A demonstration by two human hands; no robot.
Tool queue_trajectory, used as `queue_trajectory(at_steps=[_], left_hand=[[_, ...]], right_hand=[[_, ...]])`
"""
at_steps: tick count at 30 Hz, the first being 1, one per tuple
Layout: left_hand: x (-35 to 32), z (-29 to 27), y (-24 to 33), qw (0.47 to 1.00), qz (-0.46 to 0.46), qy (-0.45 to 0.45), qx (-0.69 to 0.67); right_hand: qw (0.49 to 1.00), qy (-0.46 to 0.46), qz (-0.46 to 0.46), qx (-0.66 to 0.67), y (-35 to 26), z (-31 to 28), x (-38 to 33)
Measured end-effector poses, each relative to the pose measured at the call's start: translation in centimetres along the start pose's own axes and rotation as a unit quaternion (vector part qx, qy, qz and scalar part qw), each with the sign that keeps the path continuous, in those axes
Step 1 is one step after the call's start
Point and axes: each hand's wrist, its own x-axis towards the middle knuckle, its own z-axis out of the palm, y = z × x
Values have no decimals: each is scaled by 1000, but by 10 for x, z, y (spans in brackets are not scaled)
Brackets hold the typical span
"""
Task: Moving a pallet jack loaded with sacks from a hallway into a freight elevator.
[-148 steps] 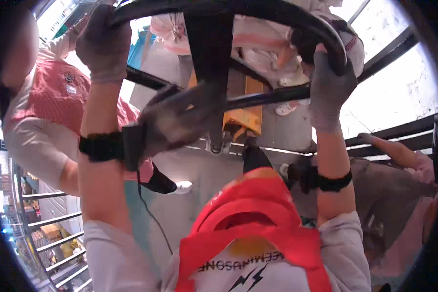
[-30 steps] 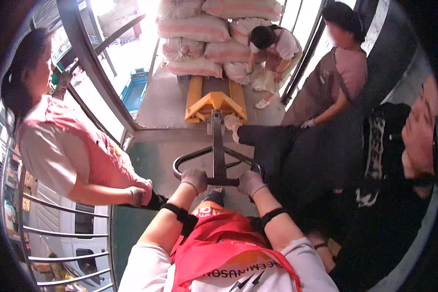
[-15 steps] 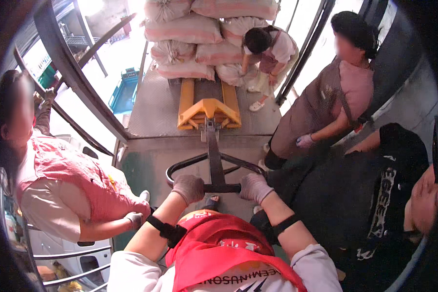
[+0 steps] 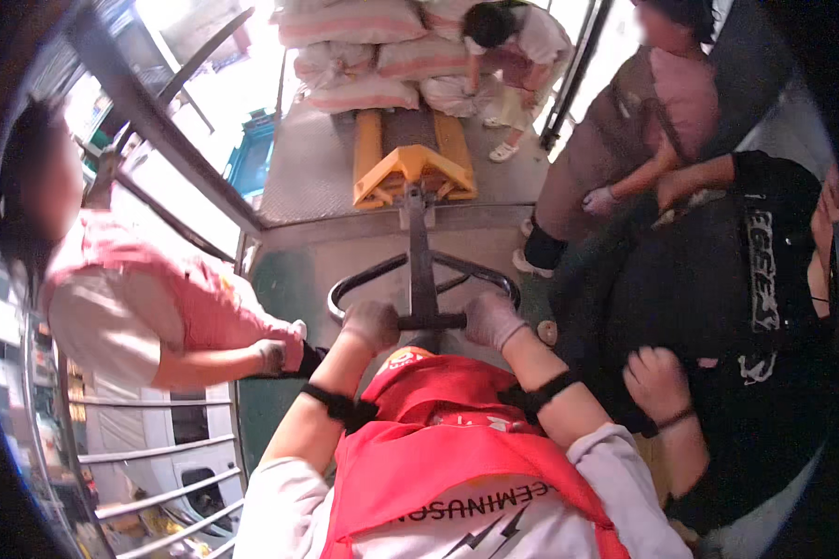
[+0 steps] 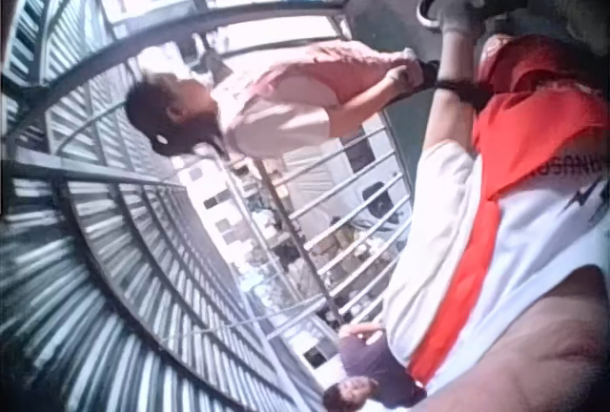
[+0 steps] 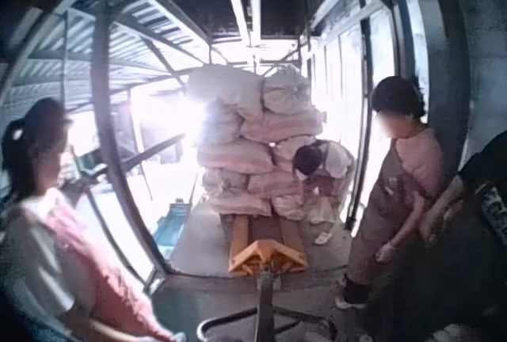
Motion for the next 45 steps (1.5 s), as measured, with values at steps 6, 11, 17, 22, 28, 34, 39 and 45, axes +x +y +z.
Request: queue_trajectory(at_steps=[6,11,17,22,28,34,39,45], left_hand=[[-56,-103,11,963,19,267,24],[-26,-119,-28,865,63,495,58],[21,-103,-100,697,13,588,-409],[91,-146,-108,627,22,660,-413],[177,-212,-121,526,41,693,-491],[295,-275,-173,497,-38,760,-418],[303,-289,-180,561,-128,768,-280],[393,-349,-227,569,-24,736,-365]], right_hand=[[993,98,-36,47,1,-122,-56],[829,541,-87,113,43,-91,-29],[743,618,-35,256,70,-119,20],[556,552,-15,621,114,-114,111],[392,553,-34,734,156,-134,211],[675,545,120,483,220,-155,299],[247,335,-245,876,204,-258,329],[558,642,74,520,258,-320,412]])
